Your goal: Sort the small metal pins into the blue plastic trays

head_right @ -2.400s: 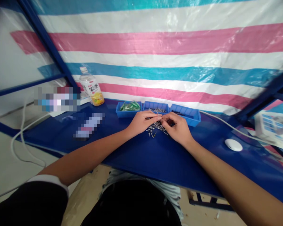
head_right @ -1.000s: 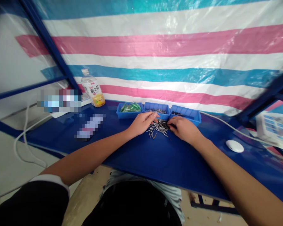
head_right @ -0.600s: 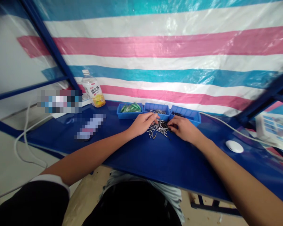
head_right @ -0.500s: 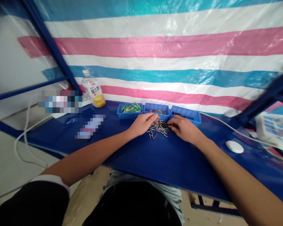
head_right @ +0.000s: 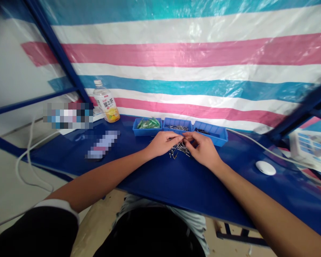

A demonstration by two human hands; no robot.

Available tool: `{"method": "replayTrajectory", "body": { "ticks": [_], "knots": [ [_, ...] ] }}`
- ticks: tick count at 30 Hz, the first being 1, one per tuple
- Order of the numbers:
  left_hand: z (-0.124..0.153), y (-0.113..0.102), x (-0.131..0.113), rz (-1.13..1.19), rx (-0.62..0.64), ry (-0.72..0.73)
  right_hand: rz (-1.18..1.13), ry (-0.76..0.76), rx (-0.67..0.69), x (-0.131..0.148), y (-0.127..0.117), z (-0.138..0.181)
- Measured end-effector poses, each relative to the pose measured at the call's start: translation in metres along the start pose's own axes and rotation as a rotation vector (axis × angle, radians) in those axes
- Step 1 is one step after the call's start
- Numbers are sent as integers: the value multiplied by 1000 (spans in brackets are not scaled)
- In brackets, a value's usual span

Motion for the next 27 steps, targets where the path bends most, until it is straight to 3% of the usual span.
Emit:
{"method": "replayTrajectory", "body": {
  "ticks": [6,12,20,27],
  "knots": [
    [0,1,9,114,-32,-45,-185,140,-44,-17,-5,0],
    [-2,8,21,334,-18,-90,-187,77,-46,-11,-5,-3],
    [-3,4,28,311,-46,-125,12,-86,-33,8,-5,-1],
    [-4,6,24,361,-45,-109,78,-118,-35,19,-4,2]
  ]
}}
Point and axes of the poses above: each hand's wrist, its own z-axis away from the middle knuckle, its own y-axis out of the palm, x = y × z, the point moved 10 cm from there along -z, towards the middle knuckle, and after that the axes turned 1 degree about -x, right-handed, at the moved point
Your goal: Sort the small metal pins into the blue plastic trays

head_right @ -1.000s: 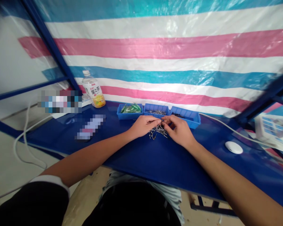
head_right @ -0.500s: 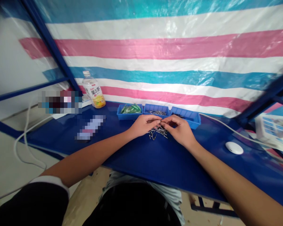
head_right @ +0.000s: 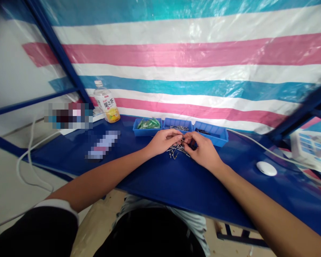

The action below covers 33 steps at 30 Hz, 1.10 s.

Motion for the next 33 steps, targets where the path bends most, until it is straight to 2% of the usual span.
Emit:
{"method": "replayTrajectory", "body": {
  "ticks": [5,9,16,24,29,33],
  "knots": [
    [2,2,-2,-32,21,13,4,-49,-1,7,-3,-2],
    [5,9,-3,-49,76,29,-7,6,-44,-3,-8,-3],
    [4,3,-10,-134,11,106,-91,80,-45,-17,-2,-2],
    [0,-8,-2,-122,-44,50,-134,135,27,-22,6,2],
    [0,-11,-1,-85,-86,34,-191,199,-4,-27,6,3],
    [1,-9,-1,-87,-75,17,-152,142,26,-17,6,1]
  ]
}}
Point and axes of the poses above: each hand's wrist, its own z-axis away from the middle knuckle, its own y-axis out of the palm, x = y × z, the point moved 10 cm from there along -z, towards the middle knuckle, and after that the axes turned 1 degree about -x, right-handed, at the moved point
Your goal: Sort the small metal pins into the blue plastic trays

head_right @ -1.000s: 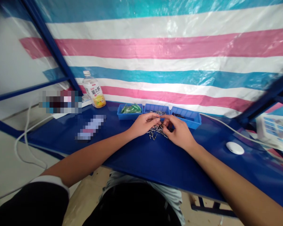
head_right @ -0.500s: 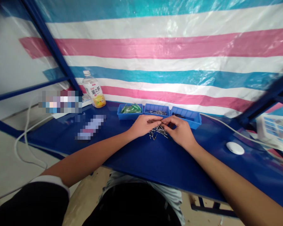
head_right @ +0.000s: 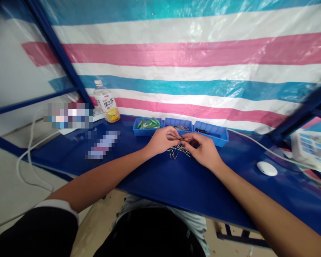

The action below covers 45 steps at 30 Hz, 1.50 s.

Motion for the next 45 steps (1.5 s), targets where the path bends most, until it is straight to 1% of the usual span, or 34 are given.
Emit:
{"method": "replayTrajectory", "body": {
  "ticks": [3,9,14,17,20,21,23,25,26,28,30,32,34,37,39,41,45],
  "knots": [
    [0,2,-1,32,20,10,81,-30,21,3,0,0],
    [-1,2,-7,83,12,64,80,26,42,-9,4,0],
    [2,5,-12,91,40,63,100,7,121,-4,13,1],
    [2,5,-13,86,40,57,92,20,113,-5,11,0],
    [0,0,-13,51,-3,68,92,41,18,-16,-5,-6],
    [0,-2,-12,35,-17,73,104,58,-36,-22,-15,-8],
    [-1,-4,-10,0,-30,77,145,102,-93,-37,-31,-13],
    [-2,-4,-8,-29,-29,77,286,177,-165,-52,-49,-15],
    [-2,-4,-7,-41,-26,77,361,178,-178,-55,-55,-15],
    [-1,-4,-7,-71,-22,85,454,131,-161,-52,-58,-16],
    [-1,-4,-11,-135,-18,107,491,46,-102,-44,-51,-14],
    [0,-3,-20,-254,-10,164,499,-38,-40,-35,-41,-11],
    [2,-1,-32,-420,8,267,519,-119,-11,-27,-35,-10],
    [6,2,-45,-702,22,407,588,-212,-13,-21,-33,-11],
    [6,1,-45,-848,14,431,619,-230,-2,-25,-35,-14],
    [5,-1,-41,-934,15,425,623,-214,-1,-33,-38,-17],
    [0,-3,-30,-979,35,405,637,-176,-23,-45,-44,-21]
  ]
}}
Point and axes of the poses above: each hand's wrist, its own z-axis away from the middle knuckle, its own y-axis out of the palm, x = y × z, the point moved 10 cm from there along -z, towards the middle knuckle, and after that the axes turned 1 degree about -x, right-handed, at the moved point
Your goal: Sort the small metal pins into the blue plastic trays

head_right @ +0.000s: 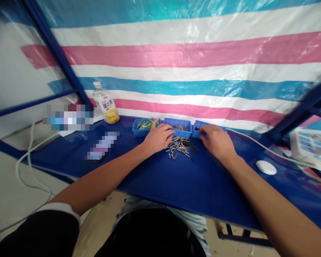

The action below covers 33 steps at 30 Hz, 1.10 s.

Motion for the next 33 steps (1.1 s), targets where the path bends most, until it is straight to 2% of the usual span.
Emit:
{"method": "replayTrajectory", "body": {
  "ticks": [7,12,17,24,33],
  "knots": [
    [-5,9,4,-55,38,17,16,20,-23,-9,3,-3],
    [-8,15,0,-50,91,10,-59,1,-41,-4,6,-7],
    [-7,18,-4,-162,160,17,-150,41,-38,-4,7,-5],
    [-9,18,2,-206,228,32,-214,36,-21,4,-1,3],
    [-8,16,5,-114,209,62,-183,79,-24,8,-4,7]
  ]
}}
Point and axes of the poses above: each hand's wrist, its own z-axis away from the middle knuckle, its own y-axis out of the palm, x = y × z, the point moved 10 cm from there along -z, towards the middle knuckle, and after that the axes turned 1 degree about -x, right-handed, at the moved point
